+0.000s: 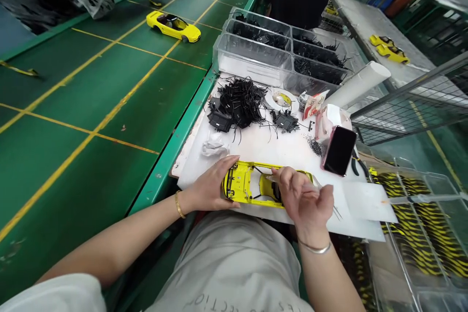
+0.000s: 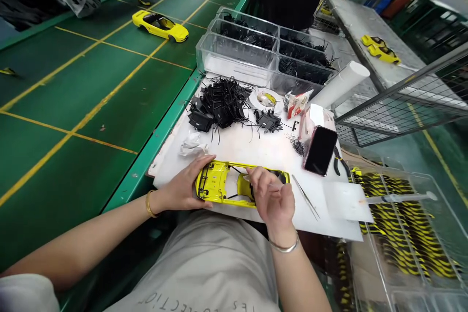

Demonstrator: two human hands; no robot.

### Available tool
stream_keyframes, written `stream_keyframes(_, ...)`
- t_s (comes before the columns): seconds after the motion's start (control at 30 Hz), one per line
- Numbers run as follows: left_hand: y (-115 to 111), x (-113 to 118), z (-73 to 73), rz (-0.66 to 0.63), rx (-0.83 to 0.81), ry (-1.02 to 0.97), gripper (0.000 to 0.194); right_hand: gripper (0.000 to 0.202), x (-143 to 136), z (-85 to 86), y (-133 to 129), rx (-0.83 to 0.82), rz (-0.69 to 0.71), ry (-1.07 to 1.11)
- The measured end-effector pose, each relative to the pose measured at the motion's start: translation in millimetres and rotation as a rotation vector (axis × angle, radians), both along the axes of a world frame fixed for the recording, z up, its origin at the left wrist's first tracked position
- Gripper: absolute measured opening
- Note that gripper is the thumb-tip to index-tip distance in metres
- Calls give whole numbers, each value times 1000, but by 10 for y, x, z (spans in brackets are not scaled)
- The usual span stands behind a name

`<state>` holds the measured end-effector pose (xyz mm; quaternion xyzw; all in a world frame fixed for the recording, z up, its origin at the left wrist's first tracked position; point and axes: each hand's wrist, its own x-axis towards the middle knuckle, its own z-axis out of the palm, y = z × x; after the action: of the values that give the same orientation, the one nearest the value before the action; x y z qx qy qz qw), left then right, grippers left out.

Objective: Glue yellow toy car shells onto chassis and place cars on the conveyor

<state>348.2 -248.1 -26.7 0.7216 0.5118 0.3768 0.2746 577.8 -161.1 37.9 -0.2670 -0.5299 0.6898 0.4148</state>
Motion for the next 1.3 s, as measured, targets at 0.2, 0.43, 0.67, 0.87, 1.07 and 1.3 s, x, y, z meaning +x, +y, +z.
stream_keyframes(0.2, -9, 1, 24, -3, 3, 19, 112, 40, -36, -22, 1, 0, 14, -24)
stream_keyframes(0.43, -1, 9, 26, -2, 13, 31, 112, 29, -20, -56, -9, 0, 70, 73)
stream_keyframes(0.67, -7, 3, 4, 6, 29, 41, 111, 26, -21, -41, -27, 9, 84, 95)
stream_keyframes(0.87, -4, 5, 5, 9, 43, 39, 111, 25, -19, -52, -11, -18, 85, 80)
stream_keyframes(1.07, 2, -1, 0, 3, 69, 37, 111, 25, -11, -19, -24, -30, 76, 85)
stream_keyframes(1.3, 0, -10, 13, 2, 57, 46, 110, 27, 84, 50, -156, -126, 95, 55)
